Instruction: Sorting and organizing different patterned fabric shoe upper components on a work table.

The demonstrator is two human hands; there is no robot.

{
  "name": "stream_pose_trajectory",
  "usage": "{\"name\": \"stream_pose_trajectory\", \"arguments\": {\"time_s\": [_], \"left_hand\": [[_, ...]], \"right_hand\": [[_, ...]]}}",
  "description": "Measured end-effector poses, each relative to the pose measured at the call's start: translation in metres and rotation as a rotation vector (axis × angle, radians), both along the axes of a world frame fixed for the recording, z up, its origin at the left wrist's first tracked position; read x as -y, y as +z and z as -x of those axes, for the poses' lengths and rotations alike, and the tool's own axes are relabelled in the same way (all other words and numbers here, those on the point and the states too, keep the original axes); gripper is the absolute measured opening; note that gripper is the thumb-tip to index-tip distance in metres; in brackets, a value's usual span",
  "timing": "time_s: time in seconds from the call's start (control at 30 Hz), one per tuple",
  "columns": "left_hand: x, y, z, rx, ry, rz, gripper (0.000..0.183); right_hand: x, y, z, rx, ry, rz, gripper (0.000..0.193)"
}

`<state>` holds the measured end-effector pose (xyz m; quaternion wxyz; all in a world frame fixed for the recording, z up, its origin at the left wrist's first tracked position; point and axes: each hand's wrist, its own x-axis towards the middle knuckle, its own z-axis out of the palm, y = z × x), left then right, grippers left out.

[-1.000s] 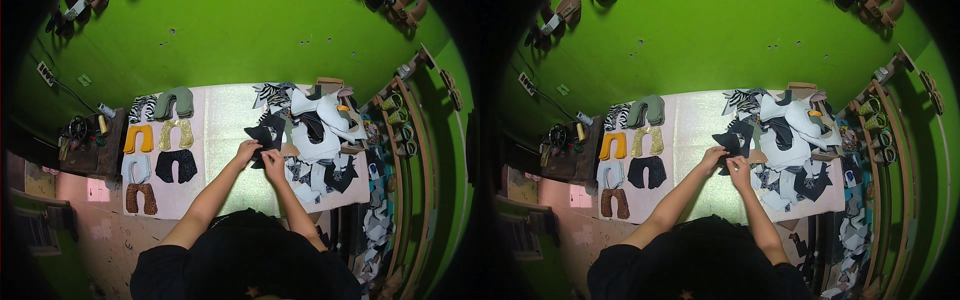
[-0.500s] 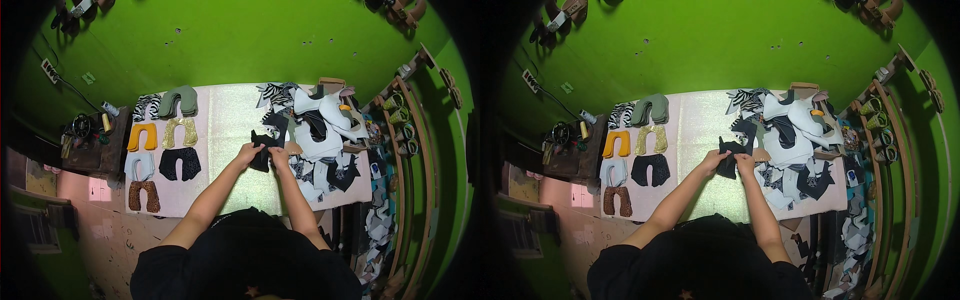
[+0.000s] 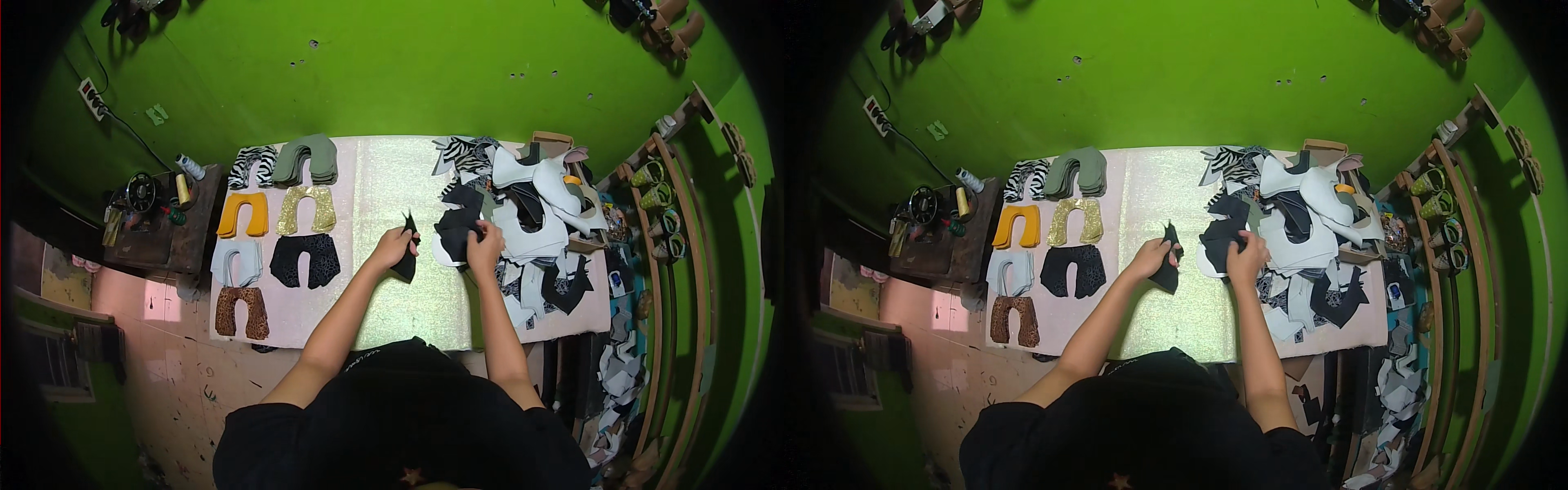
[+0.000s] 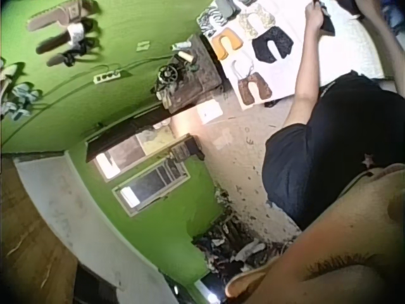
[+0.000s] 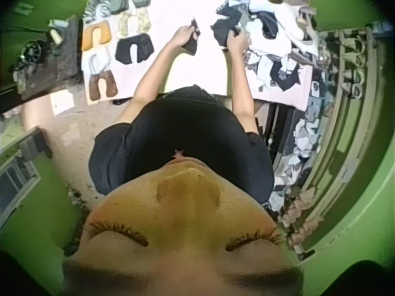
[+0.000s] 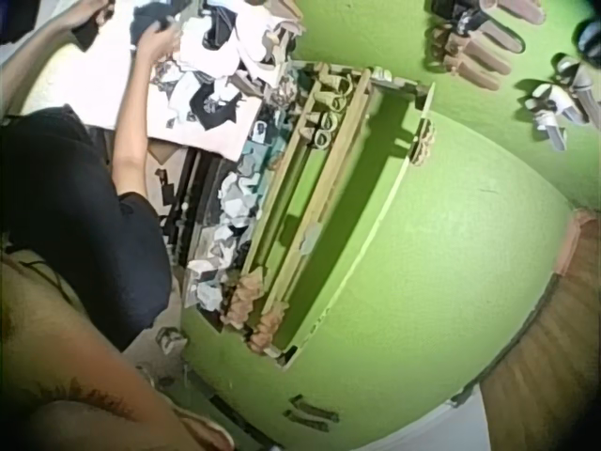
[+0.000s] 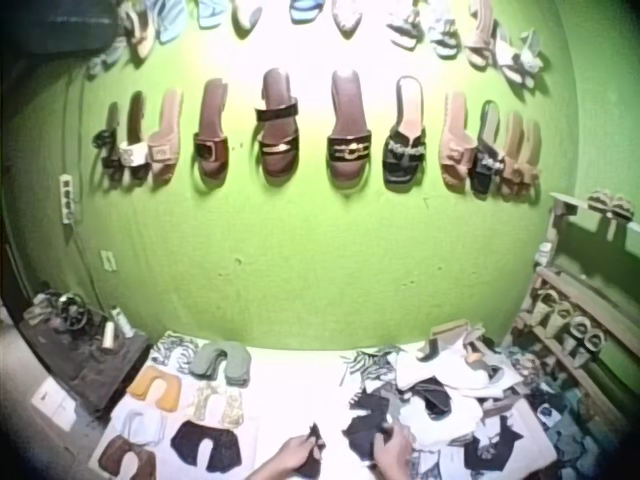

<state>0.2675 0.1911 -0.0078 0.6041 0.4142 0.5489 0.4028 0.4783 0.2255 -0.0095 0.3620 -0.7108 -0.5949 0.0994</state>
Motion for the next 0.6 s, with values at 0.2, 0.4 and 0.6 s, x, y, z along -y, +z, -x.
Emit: {"name": "stream_pose_trajectory", "arguments": {"time_s": [0.2, 0.4, 0.6], "left_hand": [[0.02, 0.026, 0.024, 0.062, -0.343, 0.052, 0.018], [0.056, 0.045, 0.081, 0.092, -0.415, 0.034, 0.018], [0.099, 0.046, 0.15, 0.533, -0.362, 0.213, 0.039]], "right_hand": [[0.004, -0.005, 0.047, -0.804, 0.776, 0.398, 0.039], [0.019, 0.031, 0.097, -0.627, 0.964, 0.739, 0.017], [0.028, 0.042, 0.145, -0.612, 1.013, 0.623, 0.011]]}}
